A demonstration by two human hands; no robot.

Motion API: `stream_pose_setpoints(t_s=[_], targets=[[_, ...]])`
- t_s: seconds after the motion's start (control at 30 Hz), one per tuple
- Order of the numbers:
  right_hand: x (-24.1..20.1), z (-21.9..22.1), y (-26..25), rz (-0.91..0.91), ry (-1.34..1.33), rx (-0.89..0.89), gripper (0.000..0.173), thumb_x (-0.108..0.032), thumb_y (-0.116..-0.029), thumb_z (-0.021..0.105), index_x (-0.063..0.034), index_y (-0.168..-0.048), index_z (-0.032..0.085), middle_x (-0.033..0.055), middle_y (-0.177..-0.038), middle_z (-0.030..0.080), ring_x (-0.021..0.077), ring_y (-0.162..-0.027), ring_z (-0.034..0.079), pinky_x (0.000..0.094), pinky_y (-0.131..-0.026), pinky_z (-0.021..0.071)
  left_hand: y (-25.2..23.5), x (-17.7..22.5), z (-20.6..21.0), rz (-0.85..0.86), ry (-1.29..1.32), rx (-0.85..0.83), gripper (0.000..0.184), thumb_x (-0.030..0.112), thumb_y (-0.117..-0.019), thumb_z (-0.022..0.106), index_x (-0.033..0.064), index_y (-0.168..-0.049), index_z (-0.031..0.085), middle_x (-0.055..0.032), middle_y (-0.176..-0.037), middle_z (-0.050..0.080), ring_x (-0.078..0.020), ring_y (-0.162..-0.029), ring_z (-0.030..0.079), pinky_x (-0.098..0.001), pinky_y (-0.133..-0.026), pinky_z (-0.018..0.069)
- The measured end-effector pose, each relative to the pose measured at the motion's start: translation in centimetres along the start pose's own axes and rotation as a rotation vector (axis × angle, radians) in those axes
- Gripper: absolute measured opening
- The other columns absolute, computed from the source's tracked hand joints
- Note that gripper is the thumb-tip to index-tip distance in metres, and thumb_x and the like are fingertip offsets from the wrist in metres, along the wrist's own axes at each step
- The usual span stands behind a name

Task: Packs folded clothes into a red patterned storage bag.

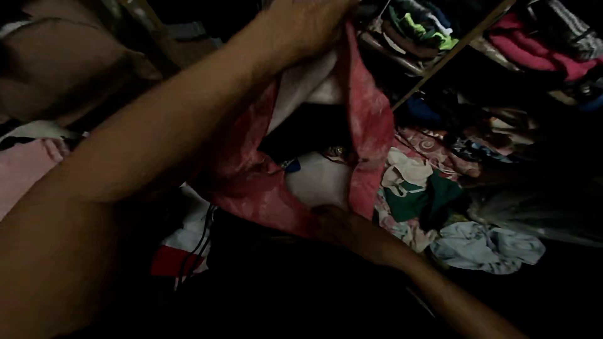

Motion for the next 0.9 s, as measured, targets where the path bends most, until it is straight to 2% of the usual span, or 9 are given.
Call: stream_pose_setpoints(t_s=[0.07,0.13,0.23,0.3,0.37,0.47,0.53,0.7,0.9], targets=[[1.5,-1.0,-0.4,0.106,-0.085,0.058,0.06,-0.044,-0.1112,0.032,-0.0078,-0.159,0.034,0.0153,-0.156,0.046,0.0237,-0.14,0.049,0.0454,-0.116,0.0393,2.3,1.4,2.7,-0.091,0.046,-0.246,0.04,0.034,-0.104,0.054,0.0077,-0.133,0.063,-0.0245,-0.122,0.066,-0.0485,-0.115,0.062,-0.0741,-0.092,0.0429],[3.3,-1.7,-1.1,0.184,-0.073,0.103,0.073,-0.054,-0.1083,0.036,-0.0092,-0.164,0.02,0.0185,-0.158,0.043,0.0277,-0.142,0.047,0.0491,-0.117,0.0382,5.6,2.4,5.4,-0.176,0.058,-0.387,0.088,0.071,-0.0866,0.063,0.0107,-0.149,0.048,-0.0247,-0.131,0.061,-0.048,-0.117,0.06,-0.0738,-0.091,0.045],[4.1,-2.7,-2.3,0.197,-0.019,0.115,0.08,-0.054,-0.1063,0.044,-0.012,-0.166,0.011,0.0222,-0.15,0.05,0.0315,-0.134,0.055,0.0519,-0.112,0.0432,9.7,3.6,8.9,-0.333,-0.037,-0.535,0.132,0.066,-0.0663,0.086,0.0235,-0.166,0.011,-0.0308,-0.163,0.023,-0.0649,-0.138,0.03,-0.0865,-0.096,0.0262],[3.0,-3.3,-3.2,0.133,0.072,0.121,0.075,-0.048,-0.1072,0.047,-0.0141,-0.165,0.014,0.022,-0.138,0.059,0.0321,-0.122,0.062,0.0531,-0.105,0.0482,10.9,3.3,10.8,-0.337,-0.077,-0.513,0.129,0.04,-0.0692,0.091,0.0289,-0.166,0.006,-0.0358,-0.16,0.023,-0.0708,-0.135,0.027,-0.0895,-0.092,0.0251],[1.5,-3.4,-4.5,-0.064,0.211,0.216,0.063,-0.037,-0.1074,0.051,-0.0101,-0.16,0.03,0.0187,-0.122,0.065,0.0301,-0.105,0.067,0.0514,-0.093,0.0548,10.8,2.8,10.6,-0.292,-0.034,-0.448,0.111,0.023,-0.0778,0.084,0.0273,-0.165,0.016,-0.0367,-0.142,0.045,-0.0642,-0.124,0.044,-0.0818,-0.089,0.0351],[-0.1,-2.8,-6.7,-0.486,0.459,0.397,0.037,-0.022,-0.1032,0.056,-0.0057,-0.135,0.063,0.016,-0.119,0.065,0.0295,-0.113,0.062,0.0449,-0.099,0.0521,9.6,1.1,8.8,-0.225,0.126,-0.425,0.079,0.009,-0.0876,0.072,0.0247,-0.158,0.04,-0.0273,-0.126,0.062,-0.0504,-0.116,0.059,-0.0697,-0.089,0.0466],[-0.4,-2.9,-7.9,-0.627,0.606,0.494,0.031,-0.018,-0.0996,0.06,-0.0098,-0.128,0.069,0.0162,-0.119,0.066,0.0338,-0.118,0.06,0.0501,-0.105,0.0471,9.0,0.2,7.1,-0.198,0.204,-0.408,0.069,0.0,-0.0883,0.066,0.0213,-0.152,0.05,-0.0246,-0.116,0.069,-0.0463,-0.108,0.065,-0.0654,-0.09,0.0492],[0.5,-5.9,-8.4,-0.463,0.746,0.699,0.026,-0.02,-0.0995,0.061,-0.0011,-0.115,0.07,0.0228,-0.117,0.064,0.0392,-0.11,0.064,0.0506,-0.086,0.0576,9.2,-2.4,5.1,-0.198,0.327,-0.398,0.066,-0.006,-0.0879,0.061,0.0235,-0.147,0.056,-0.0173,-0.112,0.071,-0.0351,-0.095,0.068,-0.0585,-0.081,0.0529],[1.7,-11.0,-5.5,0.02,0.692,0.766,0.054,-0.018,-0.0946,0.07,-0.0202,-0.146,0.053,0.0325,-0.122,0.06,0.0547,-0.101,0.063,0.0685,-0.074,0.0518,9.6,-3.0,4.2,-0.255,0.352,-0.364,0.064,-0.001,-0.0897,0.068,0.0262,-0.146,0.057,-0.0155,-0.12,0.07,-0.0352,-0.105,0.068,-0.0606,-0.088,0.052]])
Point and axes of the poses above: each hand's wrist, its own y-axis away from the middle knuckle, its own z-axis out of the palm, x = y × z, the point moved 6 cm from there along -y, towards the middle knuckle
